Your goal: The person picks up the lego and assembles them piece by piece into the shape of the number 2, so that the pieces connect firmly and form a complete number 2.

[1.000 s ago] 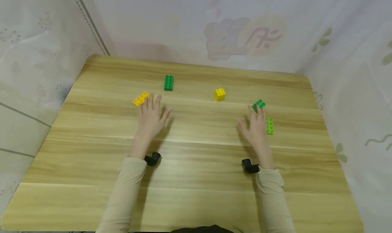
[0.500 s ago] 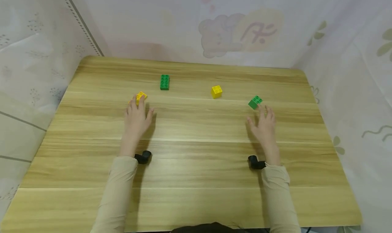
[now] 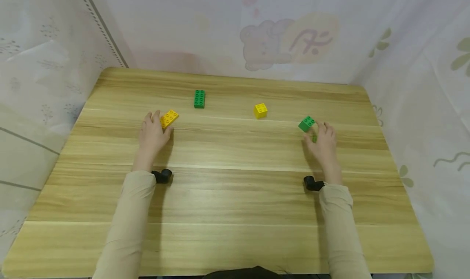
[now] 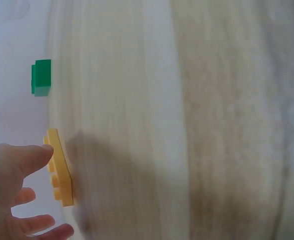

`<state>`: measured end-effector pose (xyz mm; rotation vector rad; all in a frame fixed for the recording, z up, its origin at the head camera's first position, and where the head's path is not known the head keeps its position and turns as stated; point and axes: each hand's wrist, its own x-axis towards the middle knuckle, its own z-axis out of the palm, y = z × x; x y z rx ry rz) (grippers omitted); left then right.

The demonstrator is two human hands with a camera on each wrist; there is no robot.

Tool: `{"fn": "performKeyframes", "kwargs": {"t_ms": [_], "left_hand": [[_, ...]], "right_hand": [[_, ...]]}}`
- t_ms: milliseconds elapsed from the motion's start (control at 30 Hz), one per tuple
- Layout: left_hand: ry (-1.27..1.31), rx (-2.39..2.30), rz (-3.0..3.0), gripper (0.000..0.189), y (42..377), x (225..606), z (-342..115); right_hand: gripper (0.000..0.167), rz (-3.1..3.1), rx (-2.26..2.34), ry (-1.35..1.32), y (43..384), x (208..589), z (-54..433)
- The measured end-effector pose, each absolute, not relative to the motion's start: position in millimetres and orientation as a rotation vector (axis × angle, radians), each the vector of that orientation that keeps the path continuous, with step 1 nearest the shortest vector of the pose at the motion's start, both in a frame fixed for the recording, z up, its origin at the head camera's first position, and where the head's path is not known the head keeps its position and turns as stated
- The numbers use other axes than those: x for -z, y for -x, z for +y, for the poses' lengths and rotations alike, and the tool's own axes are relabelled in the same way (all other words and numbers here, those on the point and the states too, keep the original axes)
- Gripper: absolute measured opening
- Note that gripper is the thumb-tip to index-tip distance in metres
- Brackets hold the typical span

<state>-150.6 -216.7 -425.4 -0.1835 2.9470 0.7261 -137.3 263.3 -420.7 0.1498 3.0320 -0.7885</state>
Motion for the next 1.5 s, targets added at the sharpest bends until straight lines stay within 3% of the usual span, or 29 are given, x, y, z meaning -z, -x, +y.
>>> {"fn": "performKeyframes", "kwargs": {"t_ms": [833, 1167, 1500], "left_hand": [[0.222, -0.945, 2.884, 0.051, 164, 434, -228], [0.173, -0.965, 2.871, 0.05, 160, 436, -229], [0.135, -0.918, 2.899, 0.049, 161, 437, -230]], "right_hand": [[0.084, 2.752, 0.899, -0.169, 173, 424, 270], [0.067, 2.761, 0.705, -0.182, 181, 423, 271], [0.067, 2.828, 0.597, -0.19, 186, 432, 272]]}}
